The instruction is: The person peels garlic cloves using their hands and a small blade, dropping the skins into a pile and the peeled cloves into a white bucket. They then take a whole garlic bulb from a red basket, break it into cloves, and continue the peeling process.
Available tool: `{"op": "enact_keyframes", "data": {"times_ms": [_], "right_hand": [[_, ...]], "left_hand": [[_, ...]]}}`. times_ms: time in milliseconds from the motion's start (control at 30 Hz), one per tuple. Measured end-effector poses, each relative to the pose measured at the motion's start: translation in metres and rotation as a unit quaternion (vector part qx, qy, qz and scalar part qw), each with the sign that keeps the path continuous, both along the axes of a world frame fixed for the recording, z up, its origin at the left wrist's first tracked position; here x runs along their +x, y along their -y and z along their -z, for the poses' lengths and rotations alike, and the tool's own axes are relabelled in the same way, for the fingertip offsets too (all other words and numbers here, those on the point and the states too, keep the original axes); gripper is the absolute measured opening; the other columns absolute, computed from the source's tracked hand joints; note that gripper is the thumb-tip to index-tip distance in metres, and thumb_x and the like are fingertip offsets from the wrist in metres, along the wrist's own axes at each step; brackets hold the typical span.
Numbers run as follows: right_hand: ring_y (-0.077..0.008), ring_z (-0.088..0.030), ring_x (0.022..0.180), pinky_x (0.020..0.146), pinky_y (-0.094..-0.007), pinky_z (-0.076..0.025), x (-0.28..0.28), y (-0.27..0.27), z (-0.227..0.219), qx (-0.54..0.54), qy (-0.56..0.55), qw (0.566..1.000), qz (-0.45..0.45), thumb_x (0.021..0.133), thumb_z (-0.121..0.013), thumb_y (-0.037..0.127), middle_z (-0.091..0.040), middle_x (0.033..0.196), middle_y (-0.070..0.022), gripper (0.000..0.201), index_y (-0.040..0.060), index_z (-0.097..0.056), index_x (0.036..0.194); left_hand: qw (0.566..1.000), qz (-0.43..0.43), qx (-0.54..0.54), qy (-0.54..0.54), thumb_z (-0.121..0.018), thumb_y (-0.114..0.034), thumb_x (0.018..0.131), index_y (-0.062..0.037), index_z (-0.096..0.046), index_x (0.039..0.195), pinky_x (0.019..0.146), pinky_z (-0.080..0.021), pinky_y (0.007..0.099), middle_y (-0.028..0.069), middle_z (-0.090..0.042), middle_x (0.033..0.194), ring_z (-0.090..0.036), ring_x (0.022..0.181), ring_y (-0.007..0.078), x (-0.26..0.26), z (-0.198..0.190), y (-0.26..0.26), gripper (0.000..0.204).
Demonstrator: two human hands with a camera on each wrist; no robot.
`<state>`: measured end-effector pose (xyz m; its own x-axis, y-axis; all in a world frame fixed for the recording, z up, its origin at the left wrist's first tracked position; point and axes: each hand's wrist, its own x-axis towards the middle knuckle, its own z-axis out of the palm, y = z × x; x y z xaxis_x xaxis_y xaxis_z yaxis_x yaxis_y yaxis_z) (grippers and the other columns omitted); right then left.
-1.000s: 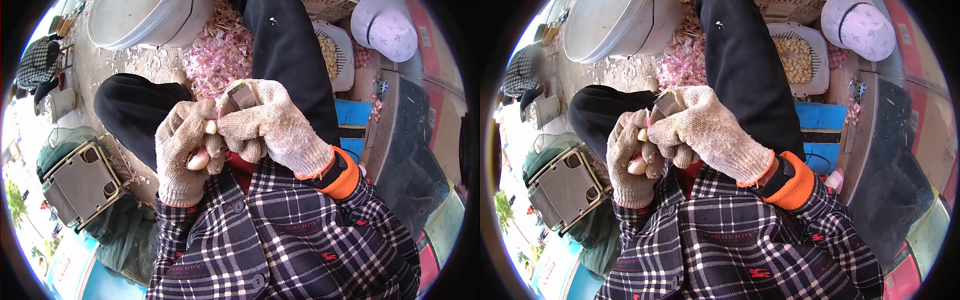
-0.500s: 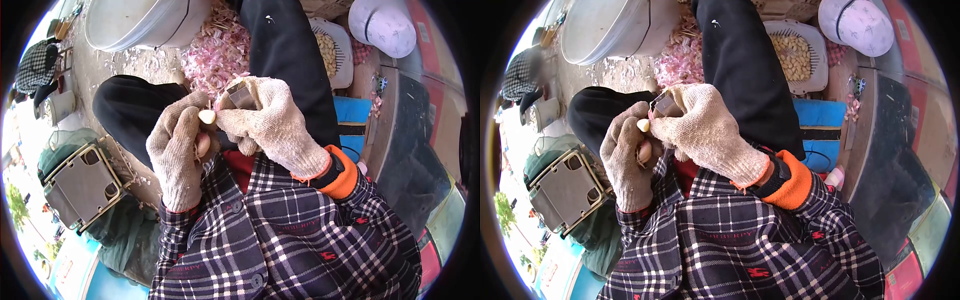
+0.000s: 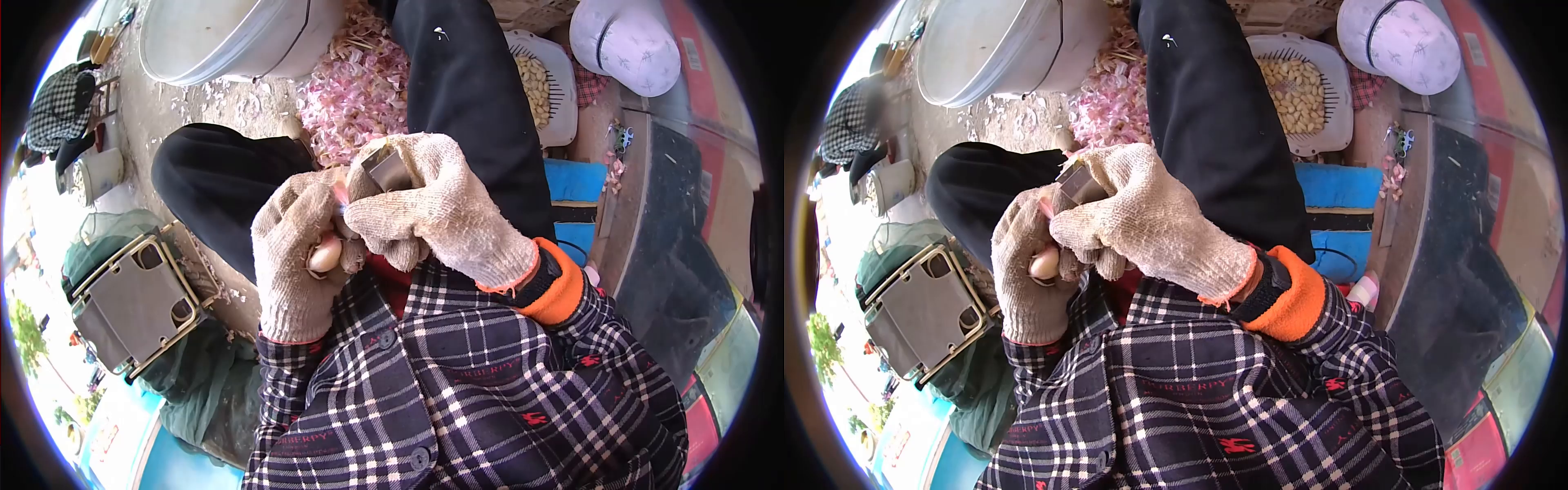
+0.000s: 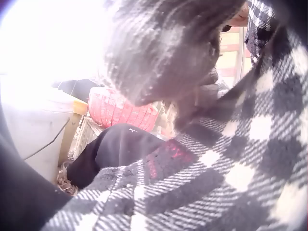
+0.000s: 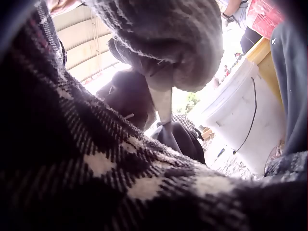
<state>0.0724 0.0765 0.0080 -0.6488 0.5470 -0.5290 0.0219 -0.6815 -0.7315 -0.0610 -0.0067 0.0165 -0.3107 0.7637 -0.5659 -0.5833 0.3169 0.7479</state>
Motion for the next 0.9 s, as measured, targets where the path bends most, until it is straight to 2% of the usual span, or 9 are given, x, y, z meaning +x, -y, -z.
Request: {"op": "enact_keyframes", "data": {"times_ms": [400,433,467,567,633,667,733,833,900], "right_hand": [[-0.0120,-0.055,0.048,0.042,-0.0228,-0.042,0.000,-0.002,0.015,-0.174,-0.226,0.958,-0.008,0.080,-0.076,0.011,-0.062,0.064,-0.0078,0.021,-0.0024,-0.065,0.092],[-0.0130,-0.055,0.048,0.042,-0.0233,-0.043,0.000,-0.002,0.016,-0.174,-0.281,0.944,0.004,0.080,-0.075,0.010,-0.062,0.067,-0.0092,0.020,-0.0022,-0.064,0.092],[-0.0140,-0.055,0.048,0.042,-0.0237,-0.044,0.000,-0.002,0.016,-0.173,-0.334,0.926,0.016,0.081,-0.074,0.009,-0.063,0.071,-0.0105,0.020,-0.0019,-0.063,0.093],[-0.0124,-0.049,0.043,0.038,-0.0213,-0.041,0.007,-0.014,0.023,-0.211,-0.372,0.904,0.025,0.084,-0.072,0.014,-0.062,0.090,-0.0141,0.022,0.0004,-0.059,0.095],[-0.0069,-0.047,0.042,0.039,-0.0189,-0.037,0.016,-0.033,-0.004,-0.072,-0.095,0.990,-0.077,0.090,-0.069,0.022,-0.059,0.065,-0.0036,0.020,0.0036,-0.061,0.088],[-0.0073,-0.049,0.043,0.040,-0.0200,-0.037,0.013,-0.029,-0.005,0.060,0.035,0.990,-0.125,0.090,-0.069,0.024,-0.058,0.061,-0.0025,0.022,0.0033,-0.062,0.088],[-0.0071,-0.052,0.044,0.044,-0.0235,-0.042,0.008,-0.017,0.004,0.346,0.254,0.887,-0.170,0.089,-0.069,0.027,-0.063,0.063,-0.0032,0.025,0.0028,-0.064,0.094],[-0.0063,-0.053,0.045,0.046,-0.0257,-0.043,0.006,-0.016,0.002,0.364,0.269,0.876,-0.169,0.087,-0.070,0.025,-0.065,0.066,-0.0043,0.024,0.0044,-0.064,0.097],[-0.0051,-0.051,0.045,0.045,-0.0228,-0.041,0.007,-0.022,-0.014,0.280,0.221,0.920,-0.160,0.086,-0.071,0.020,-0.065,0.067,-0.0034,0.021,0.0040,-0.065,0.099]], "left_hand": [[0.968,-0.066,0.052,0.236,-0.056,-0.016,0.093,0.0084,-0.057,0.107,0.032,-0.039,0.0231,0.0146,-0.061,0.074,-0.050,0.039,0.0147,-0.014,0.013,0.010,0.028],[0.954,-0.100,0.033,0.282,-0.055,-0.015,0.093,0.0077,-0.057,0.108,0.032,-0.039,0.0234,0.0143,-0.061,0.075,-0.049,0.039,0.0148,-0.014,0.013,0.010,0.027],[0.949,-0.025,0.104,0.295,-0.049,-0.024,0.098,-0.0025,-0.058,0.110,0.030,-0.036,0.0209,0.0108,-0.063,0.078,-0.048,0.039,0.0114,-0.019,0.021,0.009,0.026],[0.945,-0.025,0.117,0.305,-0.052,-0.019,0.096,0.0036,-0.057,0.112,0.030,-0.034,0.0230,0.0117,-0.058,0.073,-0.045,0.036,0.0138,-0.023,0.022,0.011,0.028],[0.961,-0.055,0.082,0.260,-0.051,-0.020,0.096,0.0029,-0.056,0.115,0.031,-0.033,0.0232,0.0123,-0.058,0.072,-0.043,0.036,0.0138,-0.023,0.019,0.013,0.030],[0.962,-0.059,0.090,0.249,-0.051,-0.019,0.096,0.0028,-0.055,0.118,0.031,-0.034,0.0237,0.0125,-0.058,0.072,-0.043,0.036,0.0139,-0.023,0.023,0.014,0.031],[0.960,-0.048,0.123,0.245,-0.051,-0.019,0.096,0.0029,-0.051,0.125,0.034,-0.035,0.0241,0.0124,-0.059,0.072,-0.043,0.037,0.0144,-0.022,0.026,0.013,0.036],[0.970,-0.048,0.119,0.204,-0.051,-0.016,0.096,0.0039,-0.047,0.129,0.035,-0.036,0.0233,0.0120,-0.060,0.074,-0.043,0.039,0.0140,-0.021,0.019,0.010,0.040],[0.975,-0.044,0.109,0.190,-0.052,-0.016,0.095,0.0036,-0.047,0.130,0.036,-0.036,0.0223,0.0112,-0.060,0.075,-0.045,0.042,0.0129,-0.021,0.017,0.009,0.041]]}}
